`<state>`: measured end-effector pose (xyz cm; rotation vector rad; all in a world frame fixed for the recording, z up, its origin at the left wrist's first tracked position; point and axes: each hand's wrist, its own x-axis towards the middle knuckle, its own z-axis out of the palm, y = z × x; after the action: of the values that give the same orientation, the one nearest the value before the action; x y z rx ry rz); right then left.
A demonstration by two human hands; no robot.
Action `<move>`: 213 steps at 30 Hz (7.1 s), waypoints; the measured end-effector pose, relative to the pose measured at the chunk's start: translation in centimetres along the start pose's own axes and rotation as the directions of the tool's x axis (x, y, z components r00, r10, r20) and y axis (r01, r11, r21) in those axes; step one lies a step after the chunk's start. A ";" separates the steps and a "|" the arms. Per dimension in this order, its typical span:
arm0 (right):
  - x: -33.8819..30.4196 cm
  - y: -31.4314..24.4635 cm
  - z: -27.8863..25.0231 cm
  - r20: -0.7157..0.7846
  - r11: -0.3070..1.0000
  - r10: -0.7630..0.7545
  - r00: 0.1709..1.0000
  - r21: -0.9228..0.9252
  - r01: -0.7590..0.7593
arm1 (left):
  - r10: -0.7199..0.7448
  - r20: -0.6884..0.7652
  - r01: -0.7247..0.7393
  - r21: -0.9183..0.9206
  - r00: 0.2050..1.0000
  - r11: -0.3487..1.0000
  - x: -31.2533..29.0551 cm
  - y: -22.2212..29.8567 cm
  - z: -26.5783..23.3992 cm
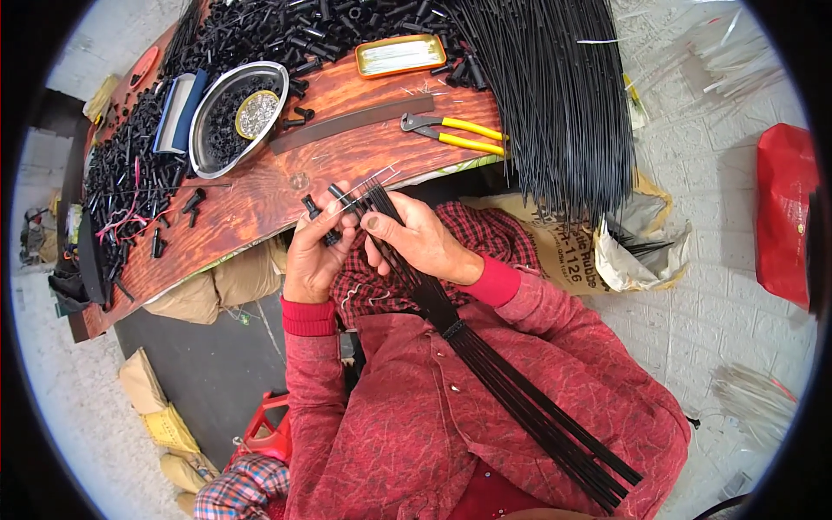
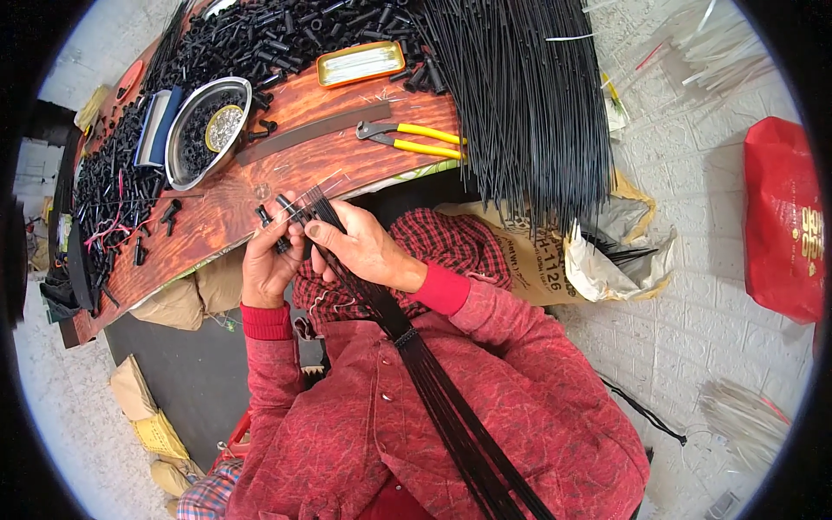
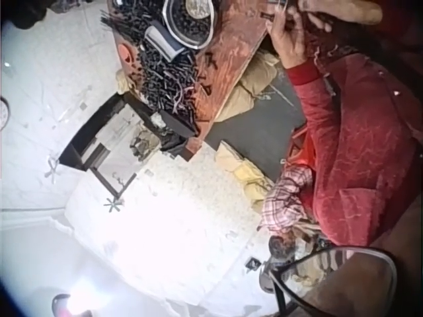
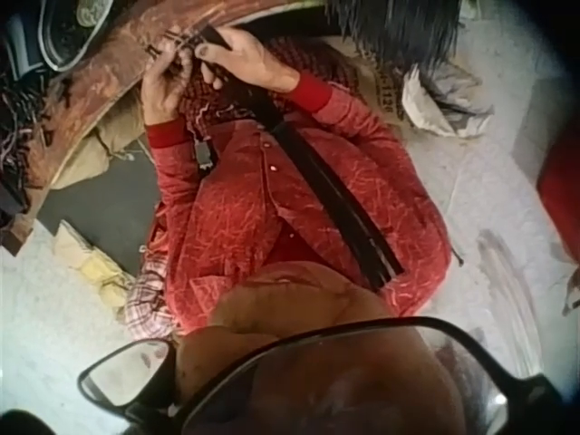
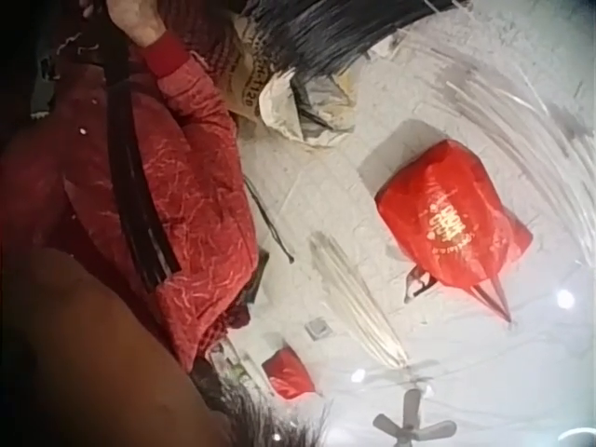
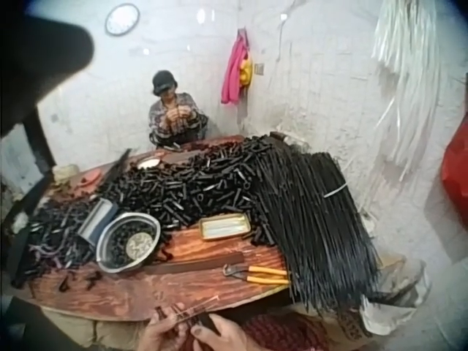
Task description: Assembling electrical cable harnesses by organizing wires and attaching components using handheld tools.
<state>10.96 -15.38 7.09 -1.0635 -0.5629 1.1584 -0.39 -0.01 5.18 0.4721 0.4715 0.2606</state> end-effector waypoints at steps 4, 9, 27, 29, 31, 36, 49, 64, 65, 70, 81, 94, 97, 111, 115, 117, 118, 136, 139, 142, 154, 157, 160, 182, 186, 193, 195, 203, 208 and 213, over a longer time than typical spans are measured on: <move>0.0 -0.2 0.0 0.014 1.000 0.029 0.999 0.010 -0.029 | -0.011 -0.019 0.011 0.030 1.000 0.999 0.0 -0.1 -0.3; -0.4 0.1 0.0 -0.005 1.000 0.015 1.000 0.016 -0.015 | 0.025 -0.012 -0.025 0.020 1.000 0.999 0.2 -0.4 -0.6; 0.1 -0.1 0.5 0.024 1.000 -0.007 1.000 0.016 0.007 | 0.029 -0.029 -0.031 -0.066 0.999 0.997 0.5 -0.4 -2.0; 0.0 0.1 0.3 -0.019 1.000 0.025 0.999 -0.006 -0.026 | 0.036 0.068 -0.030 -0.087 0.997 0.996 1.1 -0.7 -3.5; 0.2 -0.1 0.2 -0.007 0.999 0.028 1.000 0.016 -0.028 | 0.010 0.029 -0.006 -0.115 1.000 0.993 1.1 -0.7 -2.8; -0.2 -0.3 0.4 0.021 1.000 0.003 1.000 0.023 -0.004 | 0.000 0.031 0.002 -0.071 1.000 0.997 0.8 -0.8 -2.1; -0.3 -1.3 1.4 0.045 0.989 0.035 0.998 -0.144 -0.029 | 0.179 -0.040 -0.181 -0.037 0.983 0.983 -2.1 -1.4 0.3; -0.2 -0.9 1.1 0.049 0.999 -0.017 0.999 -0.033 0.018 | 0.141 0.212 -0.122 -0.101 0.967 0.987 -2.8 -1.8 -0.9; -0.1 -0.9 1.2 0.054 0.999 -0.015 0.998 -0.032 0.017 | 0.154 0.116 -0.146 -0.070 0.981 0.987 -2.6 -1.8 -1.3; -0.2 -1.0 1.2 0.058 1.000 -0.020 0.998 -0.008 0.021 | 0.182 0.013 -0.182 -0.023 0.983 0.983 -2.1 -2.6 -1.3; 0.2 -0.7 0.8 -0.020 0.988 -0.052 0.998 -0.149 0.048 | 0.279 -0.037 -0.253 0.320 0.960 0.913 -3.0 -1.7 2.9; 0.0 -0.4 1.4 0.051 0.962 -0.111 0.993 -0.247 0.120 | 0.383 -0.129 -0.317 0.360 0.915 0.878 -2.7 -1.8 2.8; 0.3 -0.3 1.3 0.055 0.953 -0.109 0.993 -0.278 0.120 | 0.372 -0.119 -0.317 0.326 0.921 0.891 -2.6 -1.9 2.8; 0.8 0.0 1.4 0.113 0.993 -0.034 0.993 -0.112 0.047 | 0.347 -0.081 -0.317 0.255 0.935 0.914 -2.9 -1.8 1.4; 0.5 0.0 1.4 0.079 0.990 -0.028 0.996 -0.139 0.039 | 0.363 -0.158 -0.279 0.391 0.918 0.877 -2.9 -1.3 2.0; 0.4 -0.3 1.5 0.060 0.986 0.004 0.998 -0.169 0.006 | 0.380 -0.142 -0.285 0.441 0.914 0.851 -3.0 -0.8 1.7; 0.3 -0.3 1.6 0.042 0.979 0.029 0.999 -0.202 -0.020 | 0.400 -0.119 -0.297 0.490 0.909 0.820 -3.2 -0.7 1.6; 0.3 -0.7 2.2 0.194 0.993 0.080 0.978 -0.097 -0.062 | 0.318 -0.083 -0.309 0.105 0.944 0.945 -3.8 -1.1 0.4; 0.1 -1.2 2.6 0.161 0.989 0.041 0.986 -0.145 -0.018 | 0.336 -0.106 -0.319 0.155 0.936 0.935 -3.9 -0.7 0.7; -0.2 -1.1 2.9 0.095 0.963 -0.030 0.995 -0.265 0.055 | 0.397 -0.091 -0.355 0.299 0.913 0.886 -4.0 -0.4 2.3; 0.4 -0.8 2.3 0.055 0.862 -0.257 0.965 -0.438 0.255 | 0.404 -0.088 -0.363 0.297 0.911 0.883 -3.3 -0.4 2.0; 0.5 -0.8 2.0 0.058 0.856 -0.241 0.969 -0.459 0.240 | 0.423 -0.121 -0.364 0.336 0.898 0.869 -3.2 -0.5 2.8; 0.9 -0.6 1.5 0.056 0.872 -0.223 0.973 -0.436 0.225 | 0.405 -0.119 -0.345 0.345 0.906 0.873 -2.7 -0.4 2.5; 1.2 0.4 1.6 0.120 0.997 0.081 0.989 0.010 -0.083 | 0.305 -0.053 -0.263 0.378 0.951 0.887 -2.9 -0.4 -0.2; 1.2 -0.3 1.7 0.134 0.998 0.040 0.990 0.034 -0.044 | 0.326 -0.079 -0.263 0.429 0.942 0.864 -3.0 0.0 1.1; 1.2 -1.6 1.7 0.203 0.998 0.035 0.979 0.051 -0.046 | 0.300 -0.046 -0.259 0.390 0.953 0.883 -3.1 0.5 2.0; 1.2 -1.8 1.9 0.215 0.998 0.004 0.977 0.056 -0.016 | 0.278 -0.011 -0.253 0.380 0.961 0.890 -3.2 0.6 1.9; 1.3 -1.9 1.7 0.254 0.998 0.015 0.967 0.059 -0.031 | 0.307 -0.008 -0.276 0.417 0.952 0.866 -3.3 0.6 1.9; 1.3 -1.6 1.7 0.231 0.997 0.018 0.973 0.070 -0.036 | 0.305 -0.006 -0.267 0.463 0.952 0.845 -3.4 0.7 1.1; 1.4 -0.9 1.5 0.183 0.993 0.038 0.982 0.103 -0.057 | 0.269 -0.047 -0.240 0.328 0.962 0.914 -3.8 1.7 0.8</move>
<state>10.58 -13.53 8.30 -0.8890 -0.6119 1.3213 -3.51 -0.15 8.04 0.8458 0.5444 0.4631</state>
